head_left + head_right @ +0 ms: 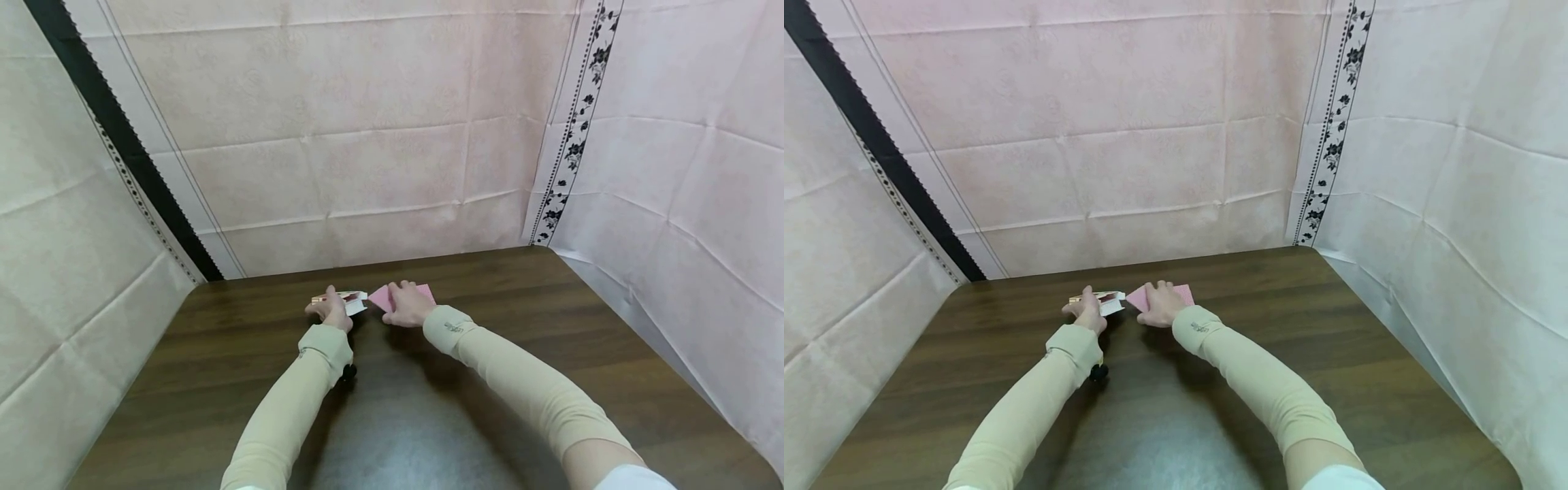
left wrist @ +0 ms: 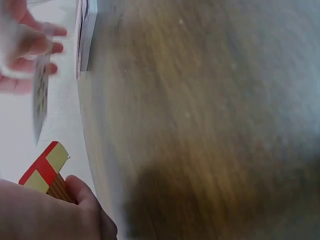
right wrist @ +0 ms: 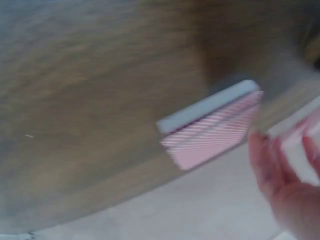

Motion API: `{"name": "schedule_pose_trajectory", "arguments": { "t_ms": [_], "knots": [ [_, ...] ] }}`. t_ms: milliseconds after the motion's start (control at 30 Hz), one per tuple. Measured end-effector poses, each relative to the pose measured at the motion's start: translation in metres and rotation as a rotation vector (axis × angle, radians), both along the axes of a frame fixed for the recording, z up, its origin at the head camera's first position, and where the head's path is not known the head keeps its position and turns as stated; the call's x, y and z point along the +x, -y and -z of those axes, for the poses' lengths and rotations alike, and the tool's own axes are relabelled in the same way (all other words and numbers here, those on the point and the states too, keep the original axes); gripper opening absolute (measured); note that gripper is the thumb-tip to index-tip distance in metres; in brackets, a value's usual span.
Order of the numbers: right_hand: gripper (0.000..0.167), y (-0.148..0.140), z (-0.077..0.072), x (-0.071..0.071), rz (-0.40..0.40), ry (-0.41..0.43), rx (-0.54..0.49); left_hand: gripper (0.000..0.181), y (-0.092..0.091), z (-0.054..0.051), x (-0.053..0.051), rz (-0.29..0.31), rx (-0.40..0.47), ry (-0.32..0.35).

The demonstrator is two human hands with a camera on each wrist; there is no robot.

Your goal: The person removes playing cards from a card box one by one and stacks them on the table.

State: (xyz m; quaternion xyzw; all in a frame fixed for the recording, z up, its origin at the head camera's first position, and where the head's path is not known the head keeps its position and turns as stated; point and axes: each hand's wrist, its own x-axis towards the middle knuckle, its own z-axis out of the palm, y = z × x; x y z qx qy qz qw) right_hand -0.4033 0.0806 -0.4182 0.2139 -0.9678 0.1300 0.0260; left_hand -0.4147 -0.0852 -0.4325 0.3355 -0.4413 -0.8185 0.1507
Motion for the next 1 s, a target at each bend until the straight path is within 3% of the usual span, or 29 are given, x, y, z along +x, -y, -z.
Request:
{"name": "schedule_pose_trajectory", "arguments": {
  "t_ms": [167, 367, 500, 733, 1000],
  "knots": [
    [0.065, -0.016, 0.01, -0.007, 0.222, -0.056, -0.058, 0.072, 0.001, 0.002, 0.0, 0.024, 0.009, -0.001],
    [0.064, -0.023, 0.017, -0.01, 0.362, -0.124, -0.012, 0.08, 0.001, 0.003, -0.002, 0.063, 0.021, 0.013],
    [0.064, -0.023, 0.018, -0.01, 0.409, -0.157, 0.05, 0.077, 0.001, 0.002, -0.003, 0.063, 0.022, 0.015],
    [0.072, -0.021, 0.02, -0.009, 0.438, -0.095, 0.088, 0.083, 0.001, 0.002, -0.003, 0.087, 0.014, 0.025],
    [0.058, -0.02, 0.024, -0.01, 0.43, -0.075, 0.061, 0.084, 0.002, 0.003, -0.002, 0.111, 0.002, 0.03]
  ]
}}
